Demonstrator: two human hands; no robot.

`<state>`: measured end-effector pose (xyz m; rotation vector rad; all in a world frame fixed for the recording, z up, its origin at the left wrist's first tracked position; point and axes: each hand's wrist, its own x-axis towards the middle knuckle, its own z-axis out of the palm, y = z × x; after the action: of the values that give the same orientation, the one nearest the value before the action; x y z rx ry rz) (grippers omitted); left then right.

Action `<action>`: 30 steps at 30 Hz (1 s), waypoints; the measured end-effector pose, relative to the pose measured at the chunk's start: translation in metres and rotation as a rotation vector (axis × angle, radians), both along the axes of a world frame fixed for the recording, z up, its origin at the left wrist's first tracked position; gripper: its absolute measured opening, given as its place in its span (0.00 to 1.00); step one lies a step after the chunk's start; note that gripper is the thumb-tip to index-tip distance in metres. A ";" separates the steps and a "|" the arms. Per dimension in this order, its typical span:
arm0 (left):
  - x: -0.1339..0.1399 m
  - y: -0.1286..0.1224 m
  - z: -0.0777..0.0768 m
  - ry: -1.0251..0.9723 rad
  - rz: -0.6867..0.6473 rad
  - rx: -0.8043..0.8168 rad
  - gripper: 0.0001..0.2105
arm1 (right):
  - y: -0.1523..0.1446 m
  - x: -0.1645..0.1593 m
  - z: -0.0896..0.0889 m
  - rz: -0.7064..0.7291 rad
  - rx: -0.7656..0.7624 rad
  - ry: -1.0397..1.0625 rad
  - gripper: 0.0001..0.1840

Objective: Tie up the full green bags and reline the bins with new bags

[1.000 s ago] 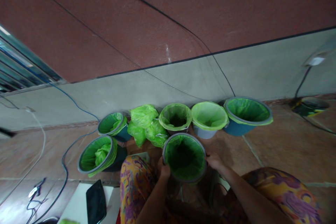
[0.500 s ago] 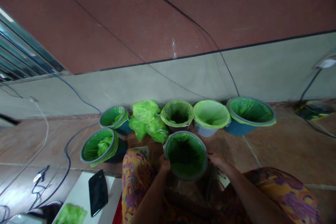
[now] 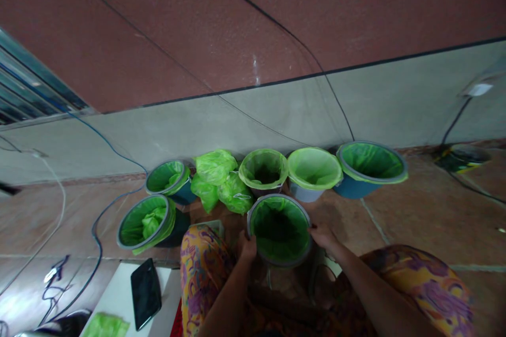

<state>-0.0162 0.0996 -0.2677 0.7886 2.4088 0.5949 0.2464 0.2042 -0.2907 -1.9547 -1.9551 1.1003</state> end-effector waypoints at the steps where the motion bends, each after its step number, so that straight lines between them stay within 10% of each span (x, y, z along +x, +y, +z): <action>1: 0.000 0.000 0.001 0.001 -0.036 0.012 0.14 | 0.001 0.000 0.002 0.004 -0.009 -0.001 0.12; 30: 0.002 0.005 0.016 0.096 -0.218 -0.111 0.10 | -0.010 -0.013 0.017 0.219 -0.002 -0.270 0.15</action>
<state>-0.0145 0.1047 -0.2521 1.0350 2.3759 0.3419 0.2330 0.1940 -0.2737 -2.0181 -2.3547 0.9226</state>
